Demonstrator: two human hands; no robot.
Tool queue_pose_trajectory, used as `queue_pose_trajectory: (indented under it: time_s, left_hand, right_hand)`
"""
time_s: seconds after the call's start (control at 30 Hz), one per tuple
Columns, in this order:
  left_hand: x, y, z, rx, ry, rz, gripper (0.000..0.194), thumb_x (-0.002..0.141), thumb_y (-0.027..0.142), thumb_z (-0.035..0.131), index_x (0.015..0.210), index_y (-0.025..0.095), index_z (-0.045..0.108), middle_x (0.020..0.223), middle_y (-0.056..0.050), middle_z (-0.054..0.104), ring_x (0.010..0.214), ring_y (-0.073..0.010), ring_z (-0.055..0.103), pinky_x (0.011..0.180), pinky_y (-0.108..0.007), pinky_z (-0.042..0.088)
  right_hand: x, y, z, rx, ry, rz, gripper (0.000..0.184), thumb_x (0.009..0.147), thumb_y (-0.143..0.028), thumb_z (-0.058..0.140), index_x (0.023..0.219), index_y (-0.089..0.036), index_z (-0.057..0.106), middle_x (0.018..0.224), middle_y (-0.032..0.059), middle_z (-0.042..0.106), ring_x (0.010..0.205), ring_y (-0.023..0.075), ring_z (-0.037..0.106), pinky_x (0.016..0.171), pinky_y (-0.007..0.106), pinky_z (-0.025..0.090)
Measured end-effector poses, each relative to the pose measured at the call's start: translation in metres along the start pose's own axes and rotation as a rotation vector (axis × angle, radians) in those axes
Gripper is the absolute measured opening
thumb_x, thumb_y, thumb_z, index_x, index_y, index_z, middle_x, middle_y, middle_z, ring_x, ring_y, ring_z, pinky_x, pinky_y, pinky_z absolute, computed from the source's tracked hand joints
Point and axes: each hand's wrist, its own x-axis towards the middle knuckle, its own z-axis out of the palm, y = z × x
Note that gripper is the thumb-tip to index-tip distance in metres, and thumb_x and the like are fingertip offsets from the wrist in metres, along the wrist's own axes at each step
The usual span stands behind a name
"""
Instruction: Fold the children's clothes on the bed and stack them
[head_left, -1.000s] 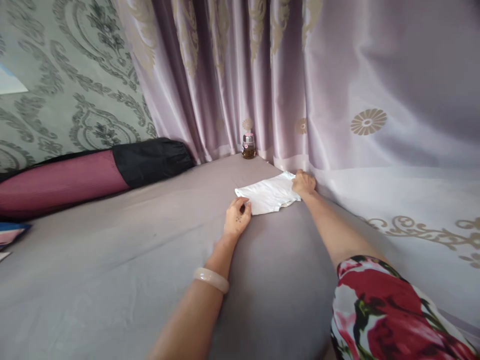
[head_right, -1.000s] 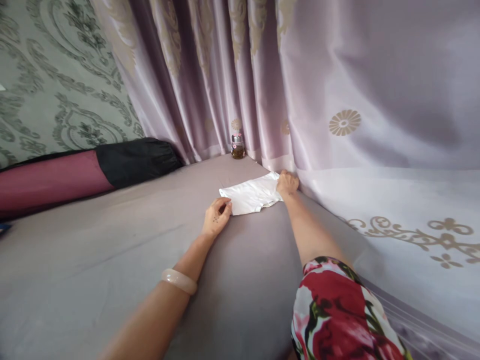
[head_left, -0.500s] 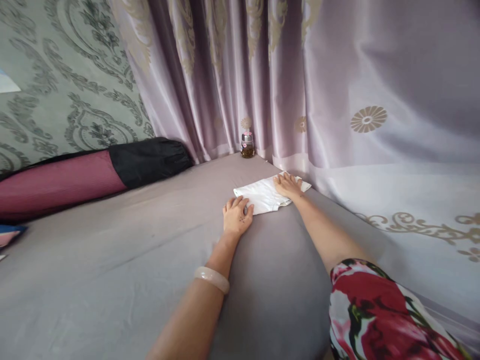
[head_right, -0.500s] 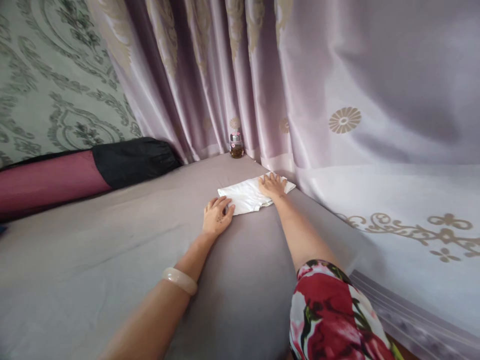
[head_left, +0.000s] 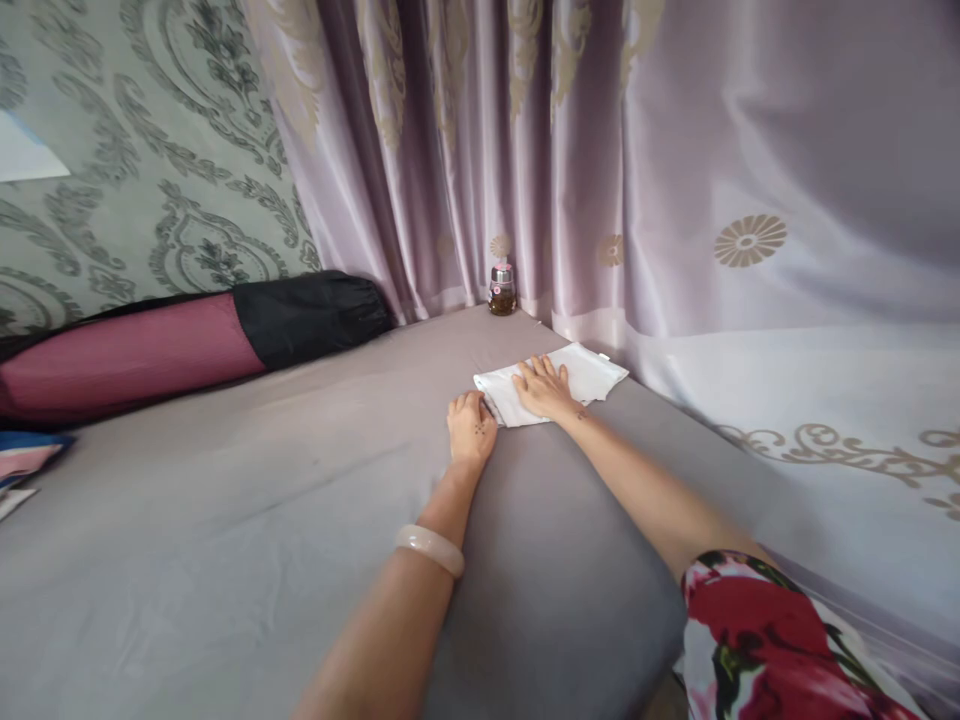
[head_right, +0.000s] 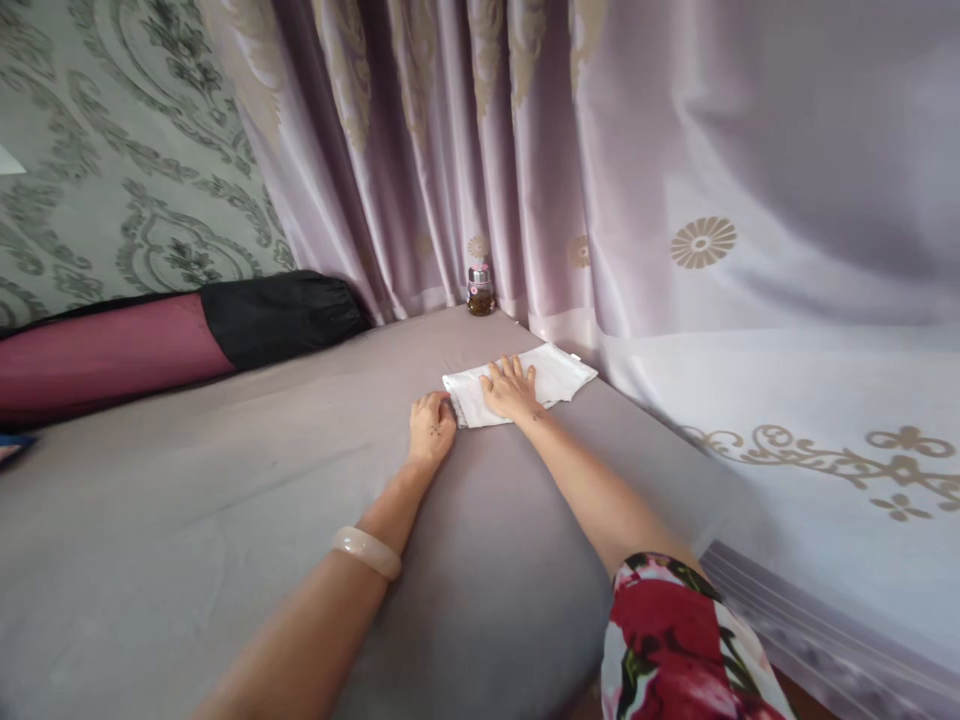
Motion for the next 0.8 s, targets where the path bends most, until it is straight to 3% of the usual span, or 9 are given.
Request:
queue_pose_trajectory:
  time_s: [0.23, 0.43, 0.67, 0.8]
  left_hand:
    - [0.0, -0.004, 0.003, -0.015, 0.036, -0.031, 0.038, 0.077, 0.003, 0.038, 0.102, 0.016, 0.065, 0.106, -0.01, 0.067, 0.106, -0.0244, 0.055, 0.097, -0.037, 0.041]
    - [0.003, -0.007, 0.003, -0.074, 0.085, -0.061, 0.039, 0.074, 0.001, 0.037, 0.099, 0.015, 0.064, 0.102, -0.012, 0.067, 0.103, -0.0249, 0.057, 0.096, -0.038, 0.042]
    - [0.003, -0.01, 0.0, -0.214, 0.162, -0.133, 0.04, 0.072, 0.001, 0.037, 0.099, 0.016, 0.062, 0.107, -0.012, 0.066, 0.107, -0.0244, 0.057, 0.1, -0.04, 0.04]
    - [0.002, -0.01, 0.0, -0.287, 0.189, -0.18, 0.04, 0.072, 0.001, 0.038, 0.1, 0.016, 0.062, 0.108, -0.011, 0.066, 0.11, -0.0238, 0.056, 0.102, -0.038, 0.04]
  right_hand:
    - [0.001, -0.001, 0.01, -0.055, 0.031, 0.008, 0.053, 0.099, -0.044, 0.021, 0.142, -0.021, 0.043, 0.155, 0.0104, 0.031, 0.144, 0.0302, 0.018, 0.113, 0.058, 0.014]
    - [0.002, -0.006, 0.004, -0.05, 0.005, 0.007, 0.054, 0.099, -0.042, 0.022, 0.143, -0.017, 0.043, 0.155, 0.0129, 0.031, 0.144, 0.0318, 0.018, 0.113, 0.06, 0.012]
    - [-0.015, -0.045, -0.002, 0.077, -0.065, -0.287, 0.058, 0.101, -0.04, 0.013, 0.15, -0.016, 0.031, 0.159, 0.0089, 0.024, 0.147, 0.0245, 0.014, 0.116, 0.055, 0.009]
    - [-0.017, -0.053, 0.005, 0.066, -0.097, -0.318, 0.057, 0.1, -0.036, 0.016, 0.15, -0.015, 0.03, 0.157, 0.0097, 0.028, 0.146, 0.0235, 0.019, 0.117, 0.053, 0.011]
